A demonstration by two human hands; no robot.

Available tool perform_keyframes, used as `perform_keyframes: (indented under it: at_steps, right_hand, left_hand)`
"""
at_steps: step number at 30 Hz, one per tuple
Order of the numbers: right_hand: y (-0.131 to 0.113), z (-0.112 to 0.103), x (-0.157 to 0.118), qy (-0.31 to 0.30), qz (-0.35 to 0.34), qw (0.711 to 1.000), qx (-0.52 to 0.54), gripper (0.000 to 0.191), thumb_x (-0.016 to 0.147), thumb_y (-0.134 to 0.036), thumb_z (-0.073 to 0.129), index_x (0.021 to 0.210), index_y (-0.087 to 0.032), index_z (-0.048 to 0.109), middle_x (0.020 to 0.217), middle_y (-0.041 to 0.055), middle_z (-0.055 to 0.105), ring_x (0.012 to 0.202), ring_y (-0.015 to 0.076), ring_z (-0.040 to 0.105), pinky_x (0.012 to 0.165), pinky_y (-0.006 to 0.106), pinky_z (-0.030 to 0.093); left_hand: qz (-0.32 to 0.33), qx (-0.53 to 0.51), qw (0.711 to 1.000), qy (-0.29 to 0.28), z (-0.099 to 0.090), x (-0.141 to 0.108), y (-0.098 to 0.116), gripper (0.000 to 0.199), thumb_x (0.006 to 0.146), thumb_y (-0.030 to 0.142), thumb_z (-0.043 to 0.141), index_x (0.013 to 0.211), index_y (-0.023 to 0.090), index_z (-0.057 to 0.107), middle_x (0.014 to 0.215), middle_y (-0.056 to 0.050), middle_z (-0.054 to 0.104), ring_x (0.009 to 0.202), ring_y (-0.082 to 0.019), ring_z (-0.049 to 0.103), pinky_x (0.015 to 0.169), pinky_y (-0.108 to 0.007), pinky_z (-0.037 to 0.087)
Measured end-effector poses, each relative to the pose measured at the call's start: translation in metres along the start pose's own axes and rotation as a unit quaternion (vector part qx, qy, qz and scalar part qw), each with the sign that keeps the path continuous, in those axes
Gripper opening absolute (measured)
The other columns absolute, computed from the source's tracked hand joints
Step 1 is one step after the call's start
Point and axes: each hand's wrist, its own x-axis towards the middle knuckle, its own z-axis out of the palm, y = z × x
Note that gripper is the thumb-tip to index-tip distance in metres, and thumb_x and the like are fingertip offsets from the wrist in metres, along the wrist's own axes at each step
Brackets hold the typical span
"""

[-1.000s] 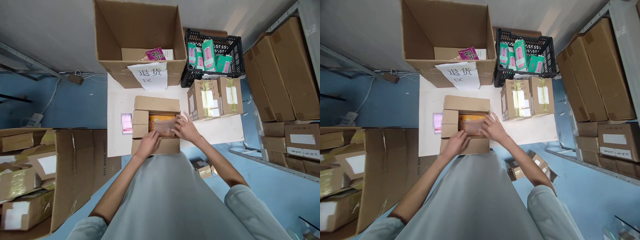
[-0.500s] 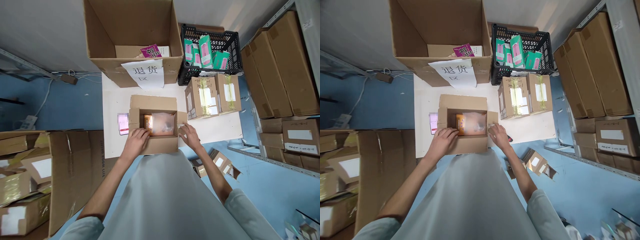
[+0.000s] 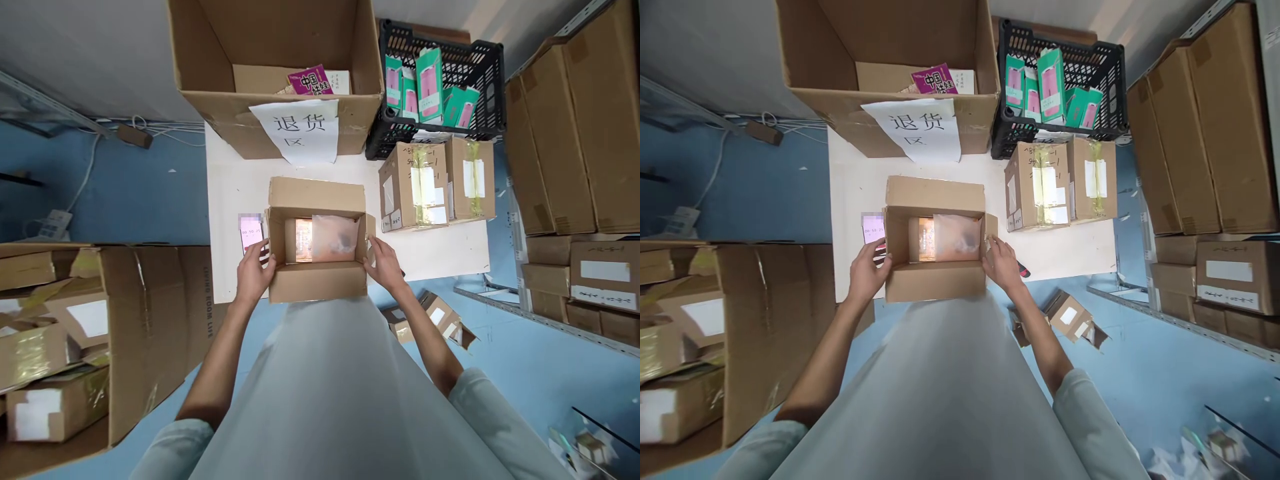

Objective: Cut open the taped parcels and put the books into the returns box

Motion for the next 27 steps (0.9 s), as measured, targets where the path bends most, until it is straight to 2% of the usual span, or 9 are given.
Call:
perform_keyframes:
  at_steps: [4, 7, 10, 13, 16, 18, 20, 24, 27]
  right_hand:
    - [0.001, -0.017, 0.001, 0.006, 0.007, 1.000, -0.021, 0.066, 0.104, -0.026, 0.058, 0.167, -0.009, 0.044, 0.166, 0.0258, 0.053, 0.156, 0.0370, 0.050, 0.128, 0.059, 0.044]
    - [-0.016, -0.029, 0.005, 0.014, -0.013, 0.999, -0.039, 0.058, 0.108, -0.024, 0.052, 0.164, -0.011, 0.049, 0.168, 0.0248, 0.050, 0.158, 0.0365, 0.046, 0.130, 0.059, 0.042]
    - [-0.042, -0.031, 0.022, -0.056, -0.051, 0.996, -0.046, 0.049, 0.111, -0.021, 0.047, 0.158, -0.015, 0.056, 0.164, 0.0210, 0.056, 0.151, 0.0330, 0.052, 0.128, 0.051, 0.046]
    - [-0.061, -0.017, 0.058, -0.165, -0.052, 0.981, -0.088, 0.048, 0.105, -0.014, 0.055, 0.154, -0.013, 0.059, 0.164, 0.0222, 0.055, 0.146, 0.0327, 0.056, 0.120, 0.045, 0.052]
    - [-0.069, 0.006, 0.098, -0.275, -0.030, 0.950, -0.147, 0.060, 0.097, -0.012, 0.067, 0.155, -0.006, 0.054, 0.168, 0.0305, 0.047, 0.150, 0.0381, 0.053, 0.116, 0.048, 0.055]
    - [-0.070, 0.022, 0.117, -0.319, -0.032, 0.933, -0.164, 0.070, 0.092, -0.015, 0.076, 0.157, -0.005, 0.051, 0.171, 0.0326, 0.042, 0.152, 0.0409, 0.051, 0.118, 0.051, 0.054]
    - [-0.070, 0.034, 0.128, -0.333, -0.039, 0.927, -0.168, 0.076, 0.088, -0.017, 0.081, 0.157, -0.007, 0.051, 0.174, 0.0316, 0.038, 0.154, 0.0416, 0.049, 0.120, 0.053, 0.052]
    - [-0.072, 0.041, 0.128, -0.337, -0.038, 0.925, -0.172, 0.070, 0.092, -0.018, 0.079, 0.156, -0.008, 0.052, 0.177, 0.0308, 0.035, 0.155, 0.0420, 0.047, 0.120, 0.053, 0.051]
    - [-0.073, 0.035, 0.122, -0.325, -0.041, 0.930, -0.165, 0.066, 0.097, -0.021, 0.077, 0.157, -0.008, 0.051, 0.178, 0.0294, 0.034, 0.157, 0.0402, 0.045, 0.122, 0.052, 0.048]
  left_hand:
    - [-0.008, -0.005, 1.000, -0.021, 0.010, -0.002, 0.013, 0.053, 0.100, 0.032, 0.053, 0.152, 0.018, 0.058, 0.145, -0.017, 0.065, 0.120, -0.030, 0.075, 0.103, -0.048, 0.065]
    - [-0.017, 0.062, 0.998, -0.022, 0.012, 0.002, 0.023, 0.060, 0.097, 0.025, 0.055, 0.158, 0.020, 0.054, 0.145, -0.018, 0.063, 0.121, -0.034, 0.073, 0.104, -0.052, 0.064]
    - [-0.029, 0.128, 0.991, -0.014, 0.014, 0.009, 0.032, 0.061, 0.097, 0.022, 0.055, 0.157, 0.017, 0.055, 0.141, -0.022, 0.062, 0.119, -0.038, 0.073, 0.099, -0.054, 0.064]
    - [-0.031, 0.150, 0.988, -0.008, 0.016, 0.015, 0.036, 0.056, 0.098, 0.022, 0.052, 0.153, 0.014, 0.059, 0.135, -0.023, 0.063, 0.112, -0.039, 0.075, 0.094, -0.053, 0.064]
    - [-0.030, 0.152, 0.988, 0.003, 0.017, 0.017, 0.036, 0.054, 0.097, 0.021, 0.052, 0.150, 0.015, 0.062, 0.134, -0.022, 0.063, 0.104, -0.035, 0.076, 0.091, -0.050, 0.065]
    - [-0.036, 0.155, 0.987, 0.003, 0.015, 0.014, 0.035, 0.054, 0.097, 0.022, 0.053, 0.150, 0.016, 0.062, 0.136, -0.021, 0.061, 0.102, -0.034, 0.077, 0.091, -0.050, 0.064]
    - [-0.039, 0.159, 0.987, 0.004, 0.012, 0.011, 0.038, 0.054, 0.097, 0.023, 0.054, 0.149, 0.015, 0.062, 0.140, -0.023, 0.059, 0.108, -0.037, 0.075, 0.093, -0.053, 0.063]
    - [0.038, 0.141, 0.989, 0.033, 0.011, 0.014, 0.057, 0.052, 0.103, 0.025, 0.051, 0.154, 0.012, 0.057, 0.151, -0.026, 0.056, 0.139, -0.044, 0.059, 0.115, -0.061, 0.053]
    - [0.127, 0.120, 0.984, -0.036, 0.029, 0.034, 0.077, 0.053, 0.106, 0.025, 0.052, 0.158, 0.014, 0.054, 0.159, -0.021, 0.058, 0.144, -0.038, 0.057, 0.122, -0.055, 0.049]
